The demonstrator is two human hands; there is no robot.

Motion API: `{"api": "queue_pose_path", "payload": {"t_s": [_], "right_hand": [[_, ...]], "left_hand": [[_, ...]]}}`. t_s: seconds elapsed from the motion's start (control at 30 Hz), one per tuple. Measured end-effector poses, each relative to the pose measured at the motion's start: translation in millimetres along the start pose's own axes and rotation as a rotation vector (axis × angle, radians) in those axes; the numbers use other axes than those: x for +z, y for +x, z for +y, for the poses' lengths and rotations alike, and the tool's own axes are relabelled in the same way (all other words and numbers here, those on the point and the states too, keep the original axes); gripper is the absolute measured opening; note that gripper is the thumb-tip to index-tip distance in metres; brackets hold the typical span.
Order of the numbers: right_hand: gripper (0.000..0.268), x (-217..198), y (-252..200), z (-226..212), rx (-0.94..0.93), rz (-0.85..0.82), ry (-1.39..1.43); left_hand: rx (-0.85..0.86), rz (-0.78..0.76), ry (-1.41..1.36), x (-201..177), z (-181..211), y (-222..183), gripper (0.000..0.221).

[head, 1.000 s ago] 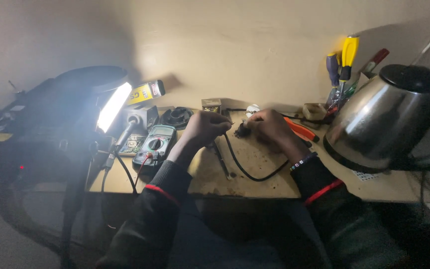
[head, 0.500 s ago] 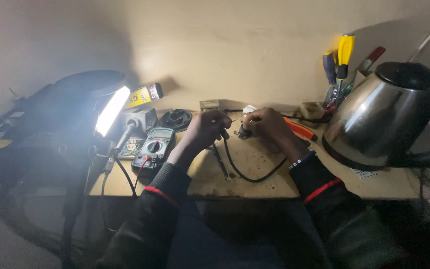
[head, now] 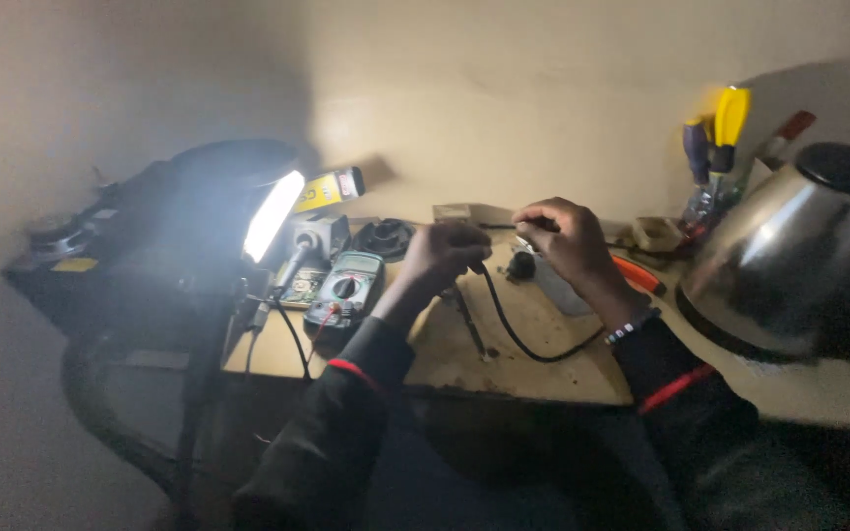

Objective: Soldering wires to an electronic component and using pliers for adjustments on a repair bench.

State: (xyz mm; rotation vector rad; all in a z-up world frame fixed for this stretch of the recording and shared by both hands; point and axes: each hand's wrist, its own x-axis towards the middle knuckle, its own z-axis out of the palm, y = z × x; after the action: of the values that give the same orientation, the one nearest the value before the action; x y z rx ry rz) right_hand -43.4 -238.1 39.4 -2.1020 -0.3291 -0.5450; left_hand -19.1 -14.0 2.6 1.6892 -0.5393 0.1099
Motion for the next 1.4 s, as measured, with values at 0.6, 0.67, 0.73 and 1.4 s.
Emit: {"api": "queue_pose_path", "payload": {"t_s": [0.6, 0.67, 0.73, 1.4], "right_hand": [[0.021, 139.9, 7.3, -106.4, -0.497, -0.151, -0.117], [0.025, 170.3, 11.9, -107.4, -0.549, -0.214, -0.124], [0.029, 196.4, 10.0, -116.7, -0.602, -0.274, -0.134], [0.019, 229.8, 2.5, -106.1, -1.135, -0.087, -0.292]], "left_hand": [[-0.161, 0.360, 0.549, -14.0, -42.9, 6.9, 0.021], [-0.151, 0.366, 0.542, -7.3, -48.8, 12.5, 0.019], [-0.137, 0.370, 0.534, -2.3, -53.3, 17.7, 0.016], [-0.071, 0.413, 0.445, 6.2, -28.1, 2.1, 0.015]]}}
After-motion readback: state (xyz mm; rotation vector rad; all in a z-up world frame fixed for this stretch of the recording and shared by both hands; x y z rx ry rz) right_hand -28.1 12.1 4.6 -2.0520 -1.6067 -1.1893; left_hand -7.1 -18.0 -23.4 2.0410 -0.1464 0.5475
